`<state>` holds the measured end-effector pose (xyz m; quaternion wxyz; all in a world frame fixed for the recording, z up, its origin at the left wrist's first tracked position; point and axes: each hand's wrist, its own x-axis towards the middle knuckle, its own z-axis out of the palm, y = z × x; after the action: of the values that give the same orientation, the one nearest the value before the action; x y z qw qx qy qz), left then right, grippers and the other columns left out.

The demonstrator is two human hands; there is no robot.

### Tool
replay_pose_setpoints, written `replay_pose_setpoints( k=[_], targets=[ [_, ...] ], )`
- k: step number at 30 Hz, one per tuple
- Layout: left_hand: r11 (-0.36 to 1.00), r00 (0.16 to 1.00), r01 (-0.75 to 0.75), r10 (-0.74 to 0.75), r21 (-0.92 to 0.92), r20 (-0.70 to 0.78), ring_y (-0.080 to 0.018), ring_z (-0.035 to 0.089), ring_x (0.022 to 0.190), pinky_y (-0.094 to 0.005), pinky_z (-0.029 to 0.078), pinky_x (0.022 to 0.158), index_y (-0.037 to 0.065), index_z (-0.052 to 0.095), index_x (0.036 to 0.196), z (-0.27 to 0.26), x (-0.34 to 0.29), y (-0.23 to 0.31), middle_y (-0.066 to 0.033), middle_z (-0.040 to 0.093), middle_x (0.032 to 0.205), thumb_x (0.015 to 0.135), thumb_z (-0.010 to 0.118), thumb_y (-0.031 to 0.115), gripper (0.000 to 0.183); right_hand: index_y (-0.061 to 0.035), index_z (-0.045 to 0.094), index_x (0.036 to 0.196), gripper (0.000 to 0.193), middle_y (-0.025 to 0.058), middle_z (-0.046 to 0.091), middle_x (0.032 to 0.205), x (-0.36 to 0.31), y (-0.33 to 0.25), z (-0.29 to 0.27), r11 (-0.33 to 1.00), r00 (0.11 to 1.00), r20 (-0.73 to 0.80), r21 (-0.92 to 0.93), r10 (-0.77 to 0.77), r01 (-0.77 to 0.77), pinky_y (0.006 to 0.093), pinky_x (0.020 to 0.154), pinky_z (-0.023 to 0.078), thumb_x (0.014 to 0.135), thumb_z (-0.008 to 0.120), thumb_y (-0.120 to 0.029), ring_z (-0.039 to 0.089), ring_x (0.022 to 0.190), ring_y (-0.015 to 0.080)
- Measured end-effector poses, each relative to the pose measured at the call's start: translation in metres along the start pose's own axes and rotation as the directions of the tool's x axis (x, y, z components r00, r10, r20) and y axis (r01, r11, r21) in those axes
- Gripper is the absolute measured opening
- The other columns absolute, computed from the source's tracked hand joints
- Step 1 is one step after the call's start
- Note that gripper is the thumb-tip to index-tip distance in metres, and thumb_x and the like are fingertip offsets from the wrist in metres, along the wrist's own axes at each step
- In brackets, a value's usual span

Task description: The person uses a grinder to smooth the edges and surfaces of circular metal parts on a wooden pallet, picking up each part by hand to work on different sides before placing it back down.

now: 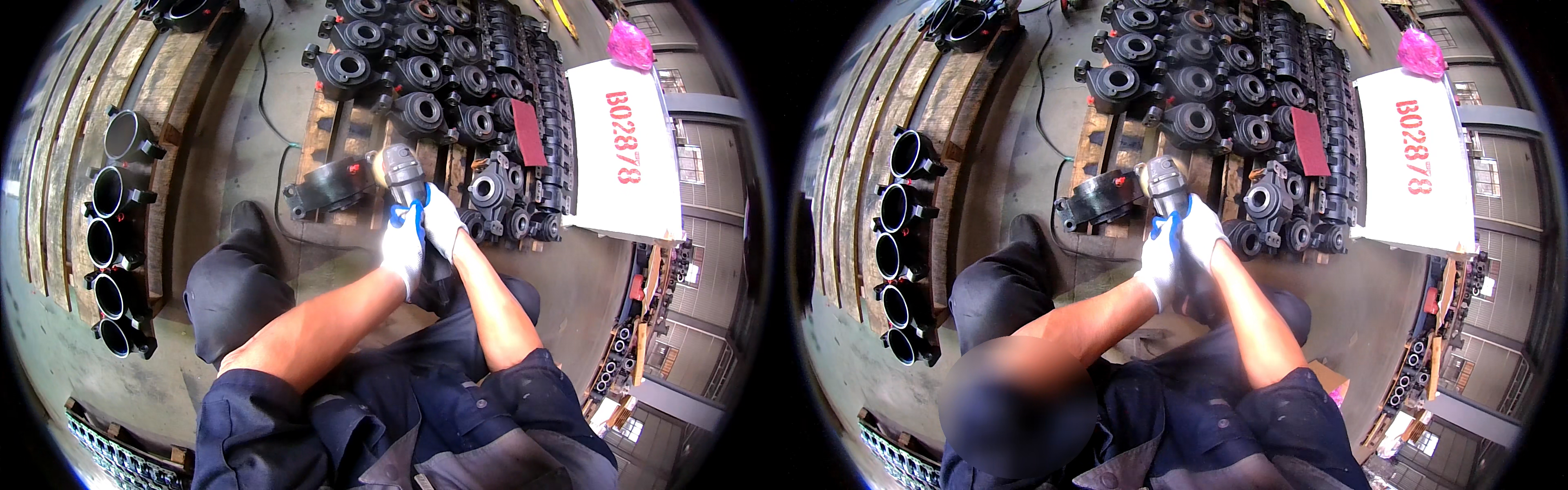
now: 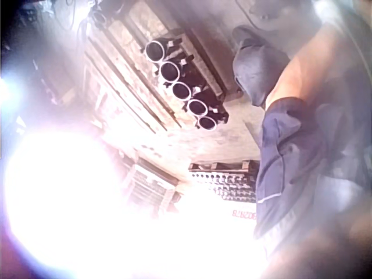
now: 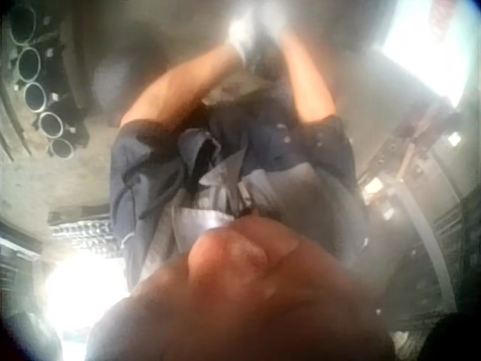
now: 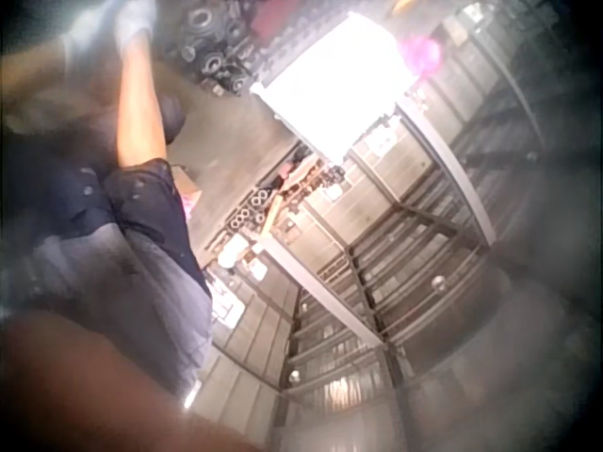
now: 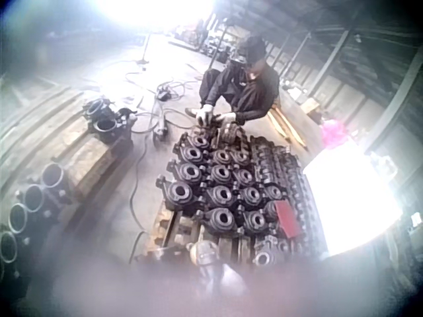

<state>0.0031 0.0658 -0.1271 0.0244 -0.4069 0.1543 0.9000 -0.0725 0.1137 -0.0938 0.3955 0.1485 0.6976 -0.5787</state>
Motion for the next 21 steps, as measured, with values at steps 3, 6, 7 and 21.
replay_pose_setpoints(
  k=[3,6,7,21],
  targets=[
    [1.000,1.000,0.014,-0.014,0.010,-0.004,-0.0119,0.052,0.082,-0.0305,0.047,0.078,0.012,0.060,0.108,0.002,0.003,-0.004,0.0004,0.054,0.086,0.104,0.062,0.033,0.021,-0.0057,0.063,0.111,0.017,0.0054,0.067,0.095,0.012,0.010,-0.011,0.995,0.998,-0.033,-0.088,-0.046,0.043,0.0288,0.075,0.055,0.104,0.055,-0.018,0.064,0.084,0.0120],
    [0.998,1.000,0.003,-0.002,0.067,-0.013,-0.0132,0.054,0.085,-0.0315,0.048,0.080,0.011,0.060,0.111,-0.004,0.002,0.000,-0.0011,0.057,0.090,0.104,0.062,0.034,0.024,-0.0060,0.064,0.113,0.021,0.0059,0.068,0.099,-0.012,-0.019,0.016,0.983,0.993,-0.120,-0.183,-0.012,-0.010,0.0303,0.080,0.053,0.104,0.055,-0.022,0.062,0.089,0.0124],
    [0.996,1.000,0.005,-0.004,0.092,-0.007,-0.0139,0.056,0.087,-0.0320,0.049,0.081,0.011,0.061,0.113,-0.005,0.002,0.000,-0.0019,0.059,0.092,0.104,0.062,0.035,0.025,-0.0060,0.065,0.114,0.023,0.0060,0.068,0.100,-0.015,-0.023,0.018,0.979,0.990,-0.139,-0.205,-0.011,-0.018,0.0309,0.082,0.053,0.104,0.055,-0.024,0.061,0.091,0.0126],
    [0.989,0.999,-0.036,0.039,0.145,-0.022,-0.0205,0.059,0.111,-0.0379,0.047,0.099,0.011,0.061,0.130,0.000,-0.008,0.019,-0.0078,0.065,0.122,0.103,0.059,0.043,0.042,-0.0047,0.065,0.116,0.028,0.0099,0.069,0.105,0.016,-0.006,0.004,0.714,0.972,-0.110,-0.697,-0.206,0.072,0.0345,0.088,0.050,0.103,0.053,-0.026,0.060,0.096,0.0164]
  ],
)
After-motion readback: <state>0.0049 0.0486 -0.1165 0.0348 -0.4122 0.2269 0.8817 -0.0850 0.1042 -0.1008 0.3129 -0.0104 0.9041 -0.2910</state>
